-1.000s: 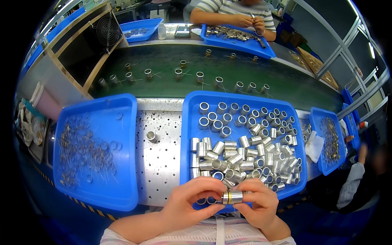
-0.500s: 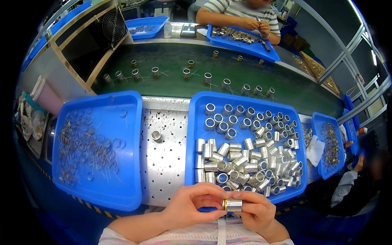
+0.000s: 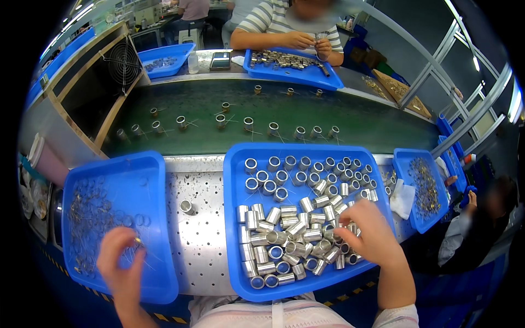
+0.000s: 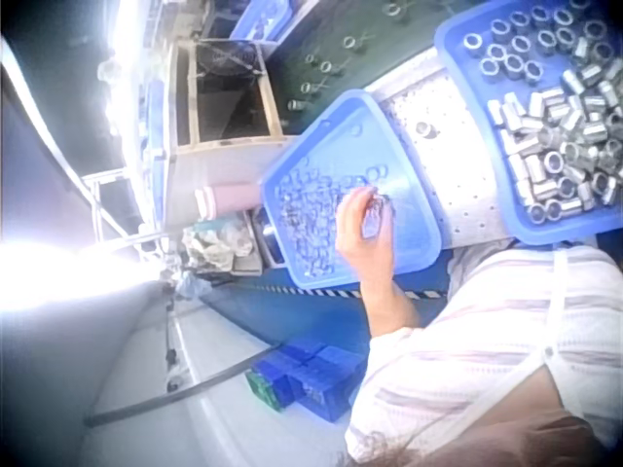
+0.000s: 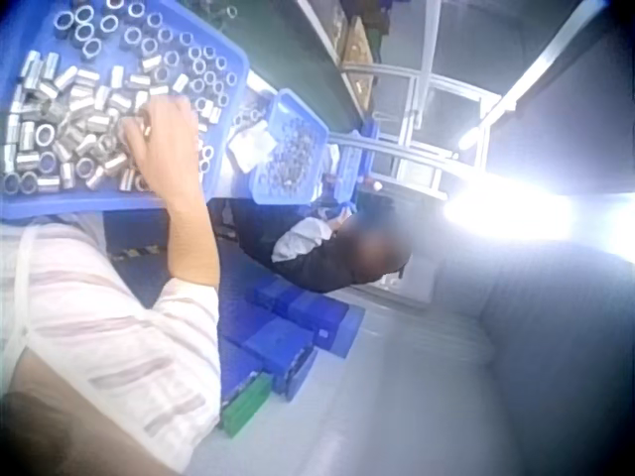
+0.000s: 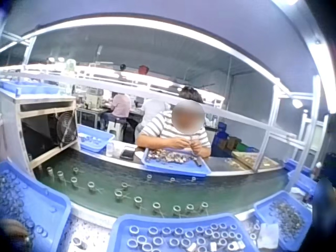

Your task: The person repeatedly picks small cylindrical metal parts from a blue tray, inserts a thin wire or pin into each part, and places the assembled unit into a separate tray. The process is repetitive and performed by hand at a workbench in a factory setting.

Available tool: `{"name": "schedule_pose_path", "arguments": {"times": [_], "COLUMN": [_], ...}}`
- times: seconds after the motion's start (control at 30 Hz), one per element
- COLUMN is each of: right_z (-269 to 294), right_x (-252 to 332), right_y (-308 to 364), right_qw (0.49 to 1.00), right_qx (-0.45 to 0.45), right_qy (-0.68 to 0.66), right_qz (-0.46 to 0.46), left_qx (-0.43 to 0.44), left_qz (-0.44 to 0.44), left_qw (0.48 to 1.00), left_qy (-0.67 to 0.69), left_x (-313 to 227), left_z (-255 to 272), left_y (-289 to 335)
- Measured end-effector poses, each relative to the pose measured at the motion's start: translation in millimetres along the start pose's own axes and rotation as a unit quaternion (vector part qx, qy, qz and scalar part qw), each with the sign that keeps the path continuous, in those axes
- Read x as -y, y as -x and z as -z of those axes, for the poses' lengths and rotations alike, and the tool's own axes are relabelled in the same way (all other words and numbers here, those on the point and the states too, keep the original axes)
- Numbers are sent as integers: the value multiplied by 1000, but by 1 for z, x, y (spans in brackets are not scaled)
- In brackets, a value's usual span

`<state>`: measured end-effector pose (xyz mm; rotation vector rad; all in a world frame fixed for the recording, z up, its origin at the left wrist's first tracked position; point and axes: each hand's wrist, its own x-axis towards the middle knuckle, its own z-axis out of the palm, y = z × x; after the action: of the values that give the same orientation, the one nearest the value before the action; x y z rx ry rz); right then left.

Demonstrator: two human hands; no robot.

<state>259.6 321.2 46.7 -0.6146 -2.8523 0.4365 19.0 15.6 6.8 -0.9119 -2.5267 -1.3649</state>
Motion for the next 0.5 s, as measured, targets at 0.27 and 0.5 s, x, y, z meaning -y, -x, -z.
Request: {"name": "schedule_pose_path", "arguments": {"times": [0.27, 0.5], "right_z": [-58, -23], "right_x": [7, 21], "right_y": [-90, -53], "right_qw": [973, 978], "right_qx": [16, -9], "right_qy": [106, -199], "right_qz": [204, 56], "left_qx": [2, 287], "left_qz": [-43, 81], "left_qw": [996, 883], "left_qy": [-81, 363], "left_x": [-14, -56], "left_z": [4, -50], "left_y": [-2, 23]}}
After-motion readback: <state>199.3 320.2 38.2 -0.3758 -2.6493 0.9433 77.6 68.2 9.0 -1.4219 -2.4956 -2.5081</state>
